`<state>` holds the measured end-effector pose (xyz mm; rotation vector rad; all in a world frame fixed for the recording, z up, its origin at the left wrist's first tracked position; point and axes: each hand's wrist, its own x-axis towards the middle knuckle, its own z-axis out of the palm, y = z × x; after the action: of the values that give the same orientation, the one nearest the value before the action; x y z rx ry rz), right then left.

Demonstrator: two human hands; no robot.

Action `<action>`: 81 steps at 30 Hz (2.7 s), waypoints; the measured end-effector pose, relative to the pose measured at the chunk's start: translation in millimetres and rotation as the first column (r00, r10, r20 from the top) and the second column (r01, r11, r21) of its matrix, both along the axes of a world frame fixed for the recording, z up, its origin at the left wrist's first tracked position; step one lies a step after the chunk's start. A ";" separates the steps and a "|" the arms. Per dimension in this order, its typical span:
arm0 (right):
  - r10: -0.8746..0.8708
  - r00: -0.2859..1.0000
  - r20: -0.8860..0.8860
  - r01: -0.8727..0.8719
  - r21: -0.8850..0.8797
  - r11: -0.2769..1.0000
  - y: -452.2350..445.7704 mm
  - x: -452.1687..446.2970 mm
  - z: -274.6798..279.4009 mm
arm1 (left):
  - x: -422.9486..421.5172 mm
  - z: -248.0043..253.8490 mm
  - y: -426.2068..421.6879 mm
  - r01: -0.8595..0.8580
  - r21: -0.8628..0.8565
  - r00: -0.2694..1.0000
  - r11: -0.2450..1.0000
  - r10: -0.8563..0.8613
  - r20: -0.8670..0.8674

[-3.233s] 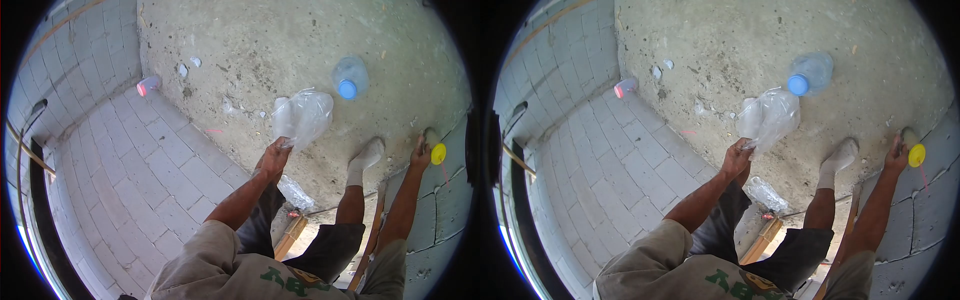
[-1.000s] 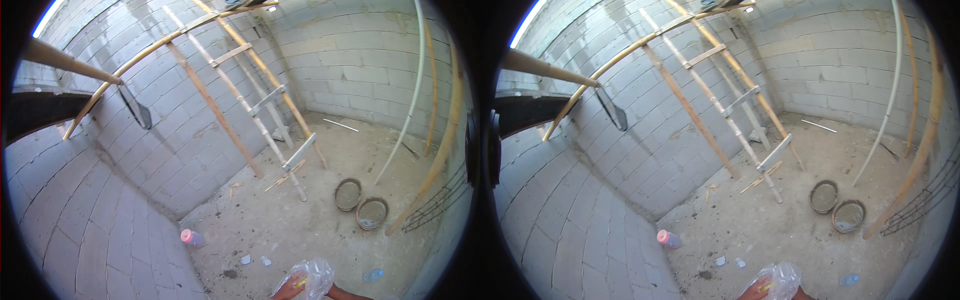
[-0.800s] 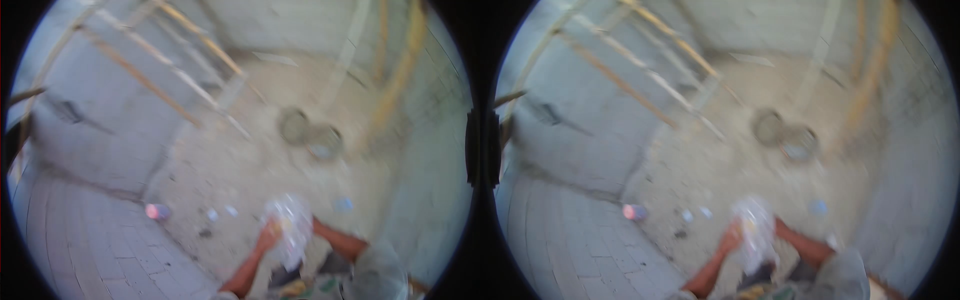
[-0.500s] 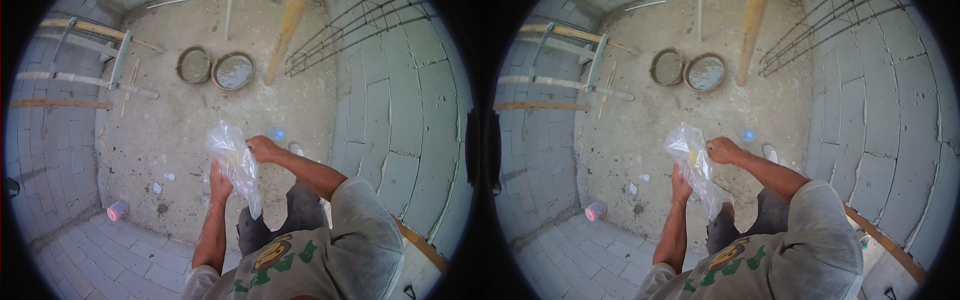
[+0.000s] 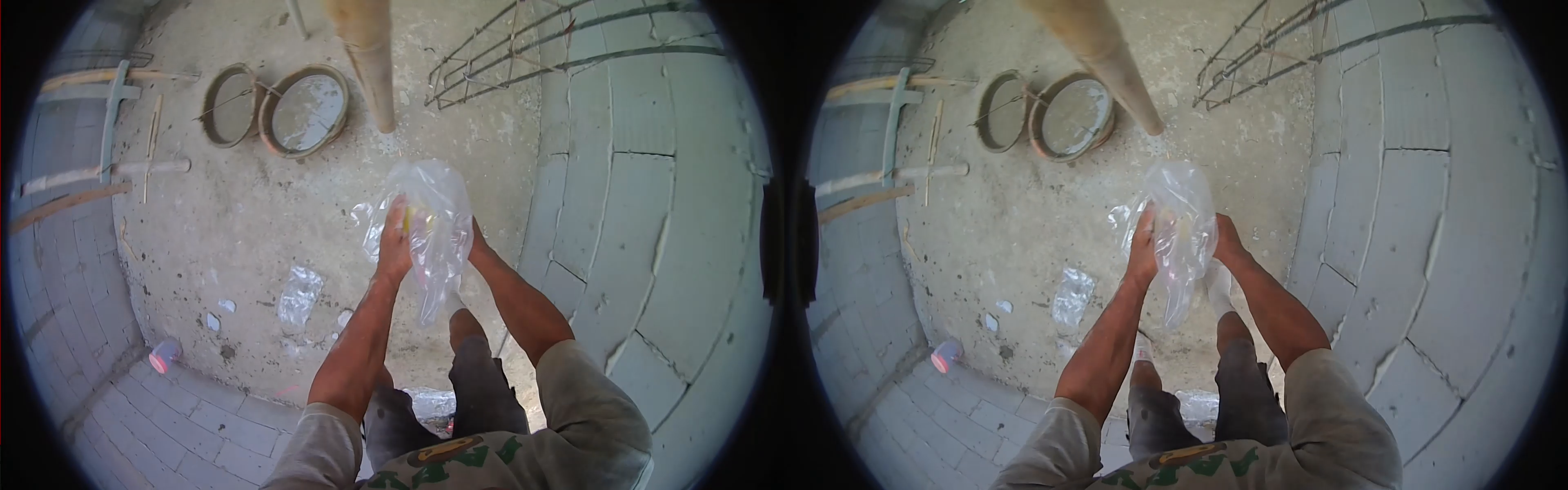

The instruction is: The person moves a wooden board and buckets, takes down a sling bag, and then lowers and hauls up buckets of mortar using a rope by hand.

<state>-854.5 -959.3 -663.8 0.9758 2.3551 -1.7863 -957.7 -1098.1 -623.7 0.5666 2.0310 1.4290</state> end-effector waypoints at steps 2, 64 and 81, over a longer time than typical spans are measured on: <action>-0.128 0.992 -0.002 0.127 -0.110 0.986 14.3 12.8 -56.2 | -7.9 -32.0 29.7 0.090 -0.126 0.992 0.988 -0.100 -0.082; -0.106 0.976 -0.190 0.183 0.452 0.873 113.7 -50.3 -54.0 | -77.7 -128.8 90.4 0.262 -0.498 0.771 0.826 -0.490 -0.407; -0.063 0.982 -0.175 0.148 0.531 0.834 131.4 -140.2 -56.0 | -76.1 -141.8 101.6 0.202 -0.424 0.921 0.883 -0.318 -0.224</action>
<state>-994.6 -827.9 -719.8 1.0615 3.0542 -1.2607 -1033.8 -996.5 -765.5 0.8723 2.2794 0.7789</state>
